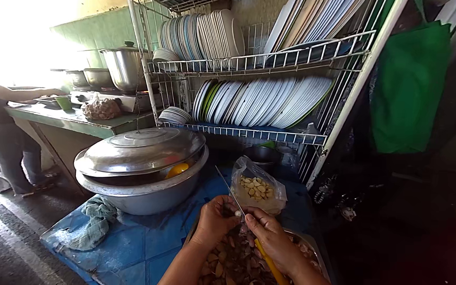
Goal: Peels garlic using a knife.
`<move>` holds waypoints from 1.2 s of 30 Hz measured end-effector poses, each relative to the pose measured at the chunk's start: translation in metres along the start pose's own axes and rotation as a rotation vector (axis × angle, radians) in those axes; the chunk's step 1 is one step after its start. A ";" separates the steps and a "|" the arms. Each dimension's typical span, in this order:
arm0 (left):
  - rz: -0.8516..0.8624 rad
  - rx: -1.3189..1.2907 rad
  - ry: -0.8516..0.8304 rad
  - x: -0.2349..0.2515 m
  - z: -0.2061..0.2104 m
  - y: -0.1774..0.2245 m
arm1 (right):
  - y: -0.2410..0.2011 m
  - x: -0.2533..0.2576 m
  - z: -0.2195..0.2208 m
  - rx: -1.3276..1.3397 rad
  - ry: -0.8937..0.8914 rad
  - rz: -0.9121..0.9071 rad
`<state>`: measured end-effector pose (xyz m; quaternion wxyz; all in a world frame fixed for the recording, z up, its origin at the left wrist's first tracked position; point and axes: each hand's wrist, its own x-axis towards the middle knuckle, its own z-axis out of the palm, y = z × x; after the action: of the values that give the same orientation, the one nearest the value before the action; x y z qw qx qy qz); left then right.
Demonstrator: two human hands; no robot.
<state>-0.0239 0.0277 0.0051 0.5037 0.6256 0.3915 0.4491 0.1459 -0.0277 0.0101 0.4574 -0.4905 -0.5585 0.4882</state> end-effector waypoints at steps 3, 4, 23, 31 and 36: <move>0.008 0.052 0.005 -0.002 0.002 0.005 | 0.000 0.000 0.001 -0.029 0.006 0.010; 0.007 0.060 0.005 -0.003 0.003 0.006 | -0.001 -0.001 0.001 -0.031 0.007 0.016; -0.077 0.131 0.026 -0.007 0.013 0.010 | 0.003 0.002 0.012 -0.501 0.172 -0.081; -0.101 0.085 -0.007 -0.006 0.014 0.007 | -0.007 -0.002 0.017 -0.669 0.202 0.000; -0.104 -0.023 -0.064 -0.006 0.013 0.002 | 0.000 0.002 0.010 -0.530 0.176 -0.012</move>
<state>-0.0130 0.0182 0.0048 0.5455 0.6126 0.4022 0.4067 0.1360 -0.0267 0.0092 0.3627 -0.6303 -0.6276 0.2781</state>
